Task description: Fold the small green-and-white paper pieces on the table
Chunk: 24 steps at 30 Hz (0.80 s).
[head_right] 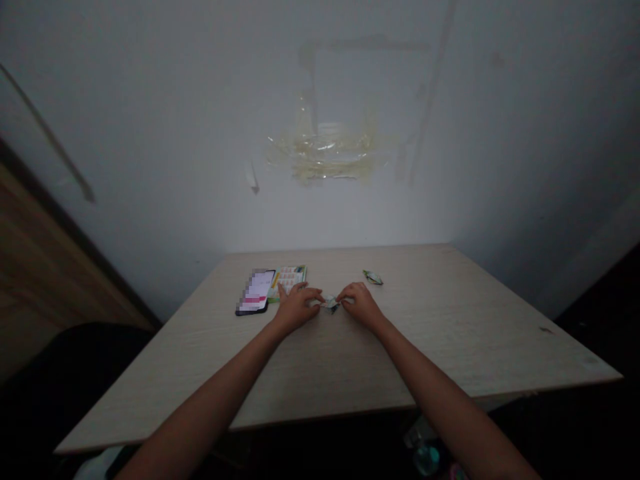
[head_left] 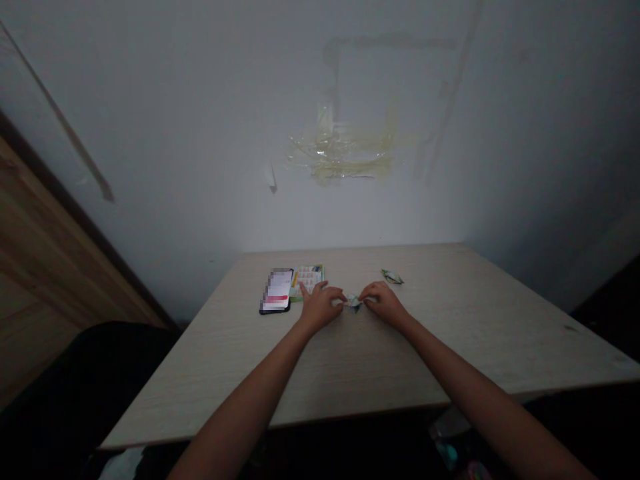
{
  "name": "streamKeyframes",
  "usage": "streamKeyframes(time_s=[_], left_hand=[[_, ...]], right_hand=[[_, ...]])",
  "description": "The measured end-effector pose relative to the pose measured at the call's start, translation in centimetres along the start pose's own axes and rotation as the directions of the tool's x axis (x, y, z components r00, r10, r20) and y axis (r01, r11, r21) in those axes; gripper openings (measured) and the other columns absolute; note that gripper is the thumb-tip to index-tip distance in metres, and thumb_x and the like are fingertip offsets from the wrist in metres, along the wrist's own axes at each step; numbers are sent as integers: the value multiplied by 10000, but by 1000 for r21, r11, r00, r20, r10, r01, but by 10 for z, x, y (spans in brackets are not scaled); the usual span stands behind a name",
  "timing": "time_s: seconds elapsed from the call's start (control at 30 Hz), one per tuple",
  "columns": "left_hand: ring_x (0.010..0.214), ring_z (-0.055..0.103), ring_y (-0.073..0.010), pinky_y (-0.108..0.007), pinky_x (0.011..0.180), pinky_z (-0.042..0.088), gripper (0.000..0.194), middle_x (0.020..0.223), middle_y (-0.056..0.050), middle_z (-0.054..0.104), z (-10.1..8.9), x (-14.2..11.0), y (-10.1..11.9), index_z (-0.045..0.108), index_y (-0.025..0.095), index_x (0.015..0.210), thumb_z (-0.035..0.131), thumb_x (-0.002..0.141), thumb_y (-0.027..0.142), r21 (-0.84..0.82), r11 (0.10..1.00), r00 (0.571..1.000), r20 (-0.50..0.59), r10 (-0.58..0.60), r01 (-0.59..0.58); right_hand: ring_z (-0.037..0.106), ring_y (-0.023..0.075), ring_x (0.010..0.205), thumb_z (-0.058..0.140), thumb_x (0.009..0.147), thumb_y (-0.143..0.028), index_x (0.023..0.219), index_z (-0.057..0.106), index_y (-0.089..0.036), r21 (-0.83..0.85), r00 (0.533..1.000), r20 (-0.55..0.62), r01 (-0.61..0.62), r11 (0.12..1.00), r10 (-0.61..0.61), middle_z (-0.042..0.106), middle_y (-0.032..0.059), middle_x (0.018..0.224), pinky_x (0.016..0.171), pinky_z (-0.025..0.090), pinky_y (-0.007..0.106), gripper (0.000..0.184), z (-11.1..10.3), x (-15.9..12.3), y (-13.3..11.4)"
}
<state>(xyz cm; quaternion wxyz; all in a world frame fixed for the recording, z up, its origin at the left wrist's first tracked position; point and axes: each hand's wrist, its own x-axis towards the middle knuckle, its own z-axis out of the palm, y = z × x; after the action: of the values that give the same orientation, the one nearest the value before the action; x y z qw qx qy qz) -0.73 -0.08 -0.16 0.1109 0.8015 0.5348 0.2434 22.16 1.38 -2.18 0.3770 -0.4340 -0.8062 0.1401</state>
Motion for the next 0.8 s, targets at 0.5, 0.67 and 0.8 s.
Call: streamKeyframes(time_s=[0.5, 0.67, 0.8], left_hand=[[1363, 399, -298, -713, 1076, -201, 190, 1166, 16, 715, 7, -5, 14, 685, 293, 879, 643, 852, 476, 85, 996, 997, -70, 27, -21], [1362, 394, -314, -726, 1074, -185, 208, 1156, 2, 710, 8, -6, 15, 674, 287, 906, 666, 829, 480, 96, 995, 997, -68, 25, -18], [1359, 396, -315, -729, 1073, -184, 230, 1169, -4, 705, 9, -6, 17, 670, 288, 934, 688, 808, 479, 97, 995, 998, -63, 2, 4]], right_hand=[[570, 228, 972, 692, 794, -256, 831, 745, -222, -75, 1000, 9, -11, 997, 11, 660, 65, 941, 939, 413, 381, 72, 7, -3, -2], [552, 237, 1000, 706, 779, -232, 867, 744, -230, -106, 1000, 12, -21, 994, 22, 633, 68, 969, 950, 408, 392, 96, 7, -4, -4], [547, 239, 1008, 710, 774, -227, 876, 754, -244, -113, 999, 7, -34, 993, 35, 629, 67, 984, 954, 407, 394, 113, 7, -4, -5]])
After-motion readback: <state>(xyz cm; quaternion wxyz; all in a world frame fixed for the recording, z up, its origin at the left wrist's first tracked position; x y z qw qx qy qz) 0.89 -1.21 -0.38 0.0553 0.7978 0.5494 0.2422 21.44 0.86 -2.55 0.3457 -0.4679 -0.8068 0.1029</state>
